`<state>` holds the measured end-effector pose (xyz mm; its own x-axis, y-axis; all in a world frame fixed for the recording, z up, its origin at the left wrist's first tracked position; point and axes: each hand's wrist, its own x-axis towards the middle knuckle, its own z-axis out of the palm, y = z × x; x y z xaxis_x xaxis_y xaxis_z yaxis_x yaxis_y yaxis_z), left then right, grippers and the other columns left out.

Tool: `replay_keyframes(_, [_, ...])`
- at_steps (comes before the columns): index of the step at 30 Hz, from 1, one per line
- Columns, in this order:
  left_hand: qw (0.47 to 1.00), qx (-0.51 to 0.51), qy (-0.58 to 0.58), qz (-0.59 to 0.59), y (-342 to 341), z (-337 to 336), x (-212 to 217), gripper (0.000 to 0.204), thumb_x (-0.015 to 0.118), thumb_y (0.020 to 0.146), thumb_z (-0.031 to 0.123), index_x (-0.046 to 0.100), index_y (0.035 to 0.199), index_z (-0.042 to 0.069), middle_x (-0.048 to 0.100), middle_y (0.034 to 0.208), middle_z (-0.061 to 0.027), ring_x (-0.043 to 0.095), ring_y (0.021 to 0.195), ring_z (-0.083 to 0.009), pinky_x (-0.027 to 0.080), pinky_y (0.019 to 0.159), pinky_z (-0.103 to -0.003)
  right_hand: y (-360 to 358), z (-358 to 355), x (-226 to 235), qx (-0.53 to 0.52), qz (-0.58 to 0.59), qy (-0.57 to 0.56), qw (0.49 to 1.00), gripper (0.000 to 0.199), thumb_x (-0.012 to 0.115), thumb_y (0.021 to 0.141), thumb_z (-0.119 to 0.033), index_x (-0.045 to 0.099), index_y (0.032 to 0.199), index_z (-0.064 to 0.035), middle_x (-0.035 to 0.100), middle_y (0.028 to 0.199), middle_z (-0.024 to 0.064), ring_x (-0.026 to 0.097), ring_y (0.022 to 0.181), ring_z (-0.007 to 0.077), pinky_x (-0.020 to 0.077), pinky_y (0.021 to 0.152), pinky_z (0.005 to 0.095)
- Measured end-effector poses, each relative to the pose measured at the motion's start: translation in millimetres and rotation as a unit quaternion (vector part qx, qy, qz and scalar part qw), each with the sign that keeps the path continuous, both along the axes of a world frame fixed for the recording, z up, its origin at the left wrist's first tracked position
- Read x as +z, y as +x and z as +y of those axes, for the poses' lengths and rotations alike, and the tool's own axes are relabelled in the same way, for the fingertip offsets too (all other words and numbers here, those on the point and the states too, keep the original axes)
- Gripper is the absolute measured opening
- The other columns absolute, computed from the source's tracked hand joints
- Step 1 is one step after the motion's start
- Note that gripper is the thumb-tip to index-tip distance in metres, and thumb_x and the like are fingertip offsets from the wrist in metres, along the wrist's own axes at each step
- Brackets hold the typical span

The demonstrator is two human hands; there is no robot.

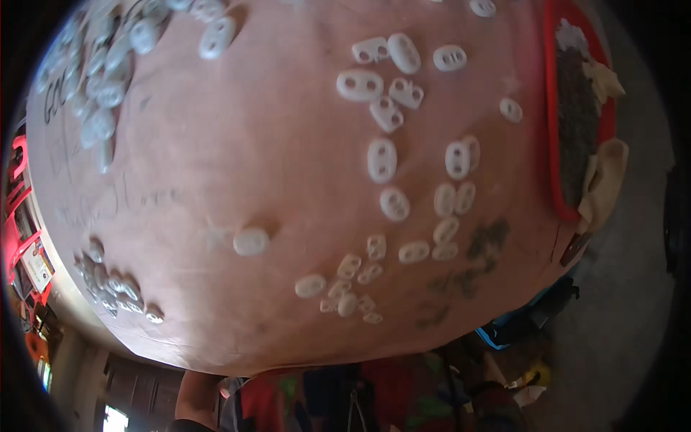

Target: The person assembles small fasteners by picking up plastic pieces and metal screws and inserting the screws into the plastic pieces by hand.

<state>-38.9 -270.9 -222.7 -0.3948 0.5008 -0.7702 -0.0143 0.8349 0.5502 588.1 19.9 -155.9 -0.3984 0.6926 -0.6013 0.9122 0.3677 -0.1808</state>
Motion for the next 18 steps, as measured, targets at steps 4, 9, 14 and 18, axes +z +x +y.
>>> replay_keyframes(4, [1.000, -0.021, -0.010, -0.002, -15, 35, 21, 0.027, 0.055, 0.095, 0.028, 0.066, 0.097, 0.003, 0.056, 0.071, 0.0003, 0.049, 0.064, -0.0111, 0.043, 0.060, -0.028, -18, 14, 25, -0.047, 0.012, -0.049, 0.998, 0.020, 0.052, 0.089, -0.015, 0.065, 0.099, -0.0036, 0.059, 0.079, 0.0096, 0.057, 0.069, 0.0184, 0.0474, 0.064, 0.0323])
replay_keyframes(9, [0.998, -0.031, 0.044, 0.014, 4, 86, 9, 0.027, 0.055, 0.095, 0.028, 0.066, 0.097, 0.003, 0.056, 0.072, 0.0001, 0.050, 0.065, -0.0114, 0.043, 0.061, -0.028, -32, 15, 40, -0.086, 0.051, -0.044, 0.994, 0.020, 0.052, 0.088, -0.014, 0.065, 0.098, -0.0035, 0.058, 0.078, 0.0097, 0.057, 0.068, 0.0186, 0.0474, 0.063, 0.0324])
replay_keyframes(14, [0.992, -0.018, 0.110, 0.051, -10, 82, -19, 0.027, 0.055, 0.094, 0.028, 0.066, 0.097, 0.003, 0.057, 0.072, -0.0001, 0.050, 0.065, -0.0117, 0.043, 0.061, -0.029, -39, 4, 32, -0.096, 0.110, -0.031, 0.989, 0.019, 0.053, 0.088, -0.013, 0.066, 0.098, -0.0033, 0.058, 0.077, 0.0098, 0.056, 0.066, 0.0187, 0.0473, 0.062, 0.0325])
replay_keyframes(18, [0.986, -0.008, 0.150, 0.079, 4, 54, -13, 0.028, 0.055, 0.094, 0.028, 0.066, 0.097, 0.003, 0.057, 0.073, -0.0003, 0.050, 0.065, -0.0119, 0.044, 0.062, -0.029, -36, -7, 42, -0.101, 0.154, -0.034, 0.982, 0.019, 0.053, 0.087, -0.012, 0.066, 0.098, -0.0032, 0.058, 0.076, 0.0098, 0.056, 0.065, 0.0188, 0.0473, 0.061, 0.0326])
